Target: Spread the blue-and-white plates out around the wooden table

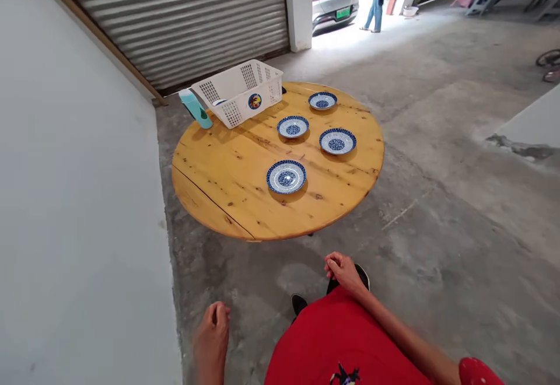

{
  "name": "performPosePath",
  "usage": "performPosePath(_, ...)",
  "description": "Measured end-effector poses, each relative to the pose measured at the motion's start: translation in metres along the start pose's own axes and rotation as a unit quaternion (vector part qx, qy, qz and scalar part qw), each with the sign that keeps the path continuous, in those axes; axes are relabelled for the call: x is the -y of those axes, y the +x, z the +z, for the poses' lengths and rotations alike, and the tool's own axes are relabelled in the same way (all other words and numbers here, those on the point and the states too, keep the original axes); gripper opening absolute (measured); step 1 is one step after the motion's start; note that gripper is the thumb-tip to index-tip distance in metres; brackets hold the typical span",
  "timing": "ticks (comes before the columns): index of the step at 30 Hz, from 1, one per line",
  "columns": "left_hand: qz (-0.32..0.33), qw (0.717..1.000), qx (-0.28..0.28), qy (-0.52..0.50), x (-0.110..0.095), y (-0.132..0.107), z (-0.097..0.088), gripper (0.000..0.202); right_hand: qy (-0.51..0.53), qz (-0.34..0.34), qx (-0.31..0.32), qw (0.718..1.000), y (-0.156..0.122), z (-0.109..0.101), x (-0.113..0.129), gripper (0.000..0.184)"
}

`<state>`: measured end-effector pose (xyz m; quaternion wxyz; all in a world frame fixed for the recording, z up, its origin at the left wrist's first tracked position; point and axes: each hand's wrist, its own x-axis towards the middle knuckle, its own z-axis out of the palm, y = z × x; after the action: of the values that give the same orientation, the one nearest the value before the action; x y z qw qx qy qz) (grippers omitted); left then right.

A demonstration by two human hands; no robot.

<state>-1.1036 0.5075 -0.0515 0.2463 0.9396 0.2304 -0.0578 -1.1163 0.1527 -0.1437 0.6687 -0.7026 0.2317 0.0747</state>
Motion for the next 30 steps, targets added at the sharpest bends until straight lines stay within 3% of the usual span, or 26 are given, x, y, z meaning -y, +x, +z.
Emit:
performPosePath(3, 0.045, 0.999, 0.011, -0.019, -0.018, 0.041, -0.016, 0.028, 0.008, 0.000, -0.017, 1.000, -0.006, 0.023, 0.010, 0.024)
performPosePath(6, 0.107, 0.991, 0.036, -0.074, -0.058, 0.085, -0.011, 0.027, -0.008, -0.009, -0.061, 0.998, 0.008, 0.022, 0.027, 0.022)
performPosePath(10, 0.174, 0.967, 0.111, -0.148, -0.120, 0.141, 0.021, 0.029, -0.021, -0.039, -0.123, 0.991, 0.054, 0.012, 0.060, 0.022)
performPosePath(14, 0.178, 0.945, 0.177, -0.211, -0.172, 0.197, 0.059, 0.032, -0.008, -0.043, -0.161, 0.986, 0.124, 0.015, 0.086, 0.023)
performPosePath(19, 0.199, 0.945, 0.202, -0.164, -0.221, 0.256, 0.089, 0.034, 0.019, -0.015, -0.203, 0.979, 0.201, 0.033, 0.105, 0.026)
performPosePath(24, 0.201, 0.932, 0.267, -0.141, -0.250, 0.291, 0.108, 0.038, -0.005, -0.013, -0.209, 0.978, 0.238, 0.044, 0.118, 0.029)
performPosePath(30, 0.209, 0.909, 0.334, -0.136, -0.266, 0.299, 0.124, 0.038, -0.010, -0.013, -0.196, 0.980, 0.248, 0.055, 0.129, 0.030)
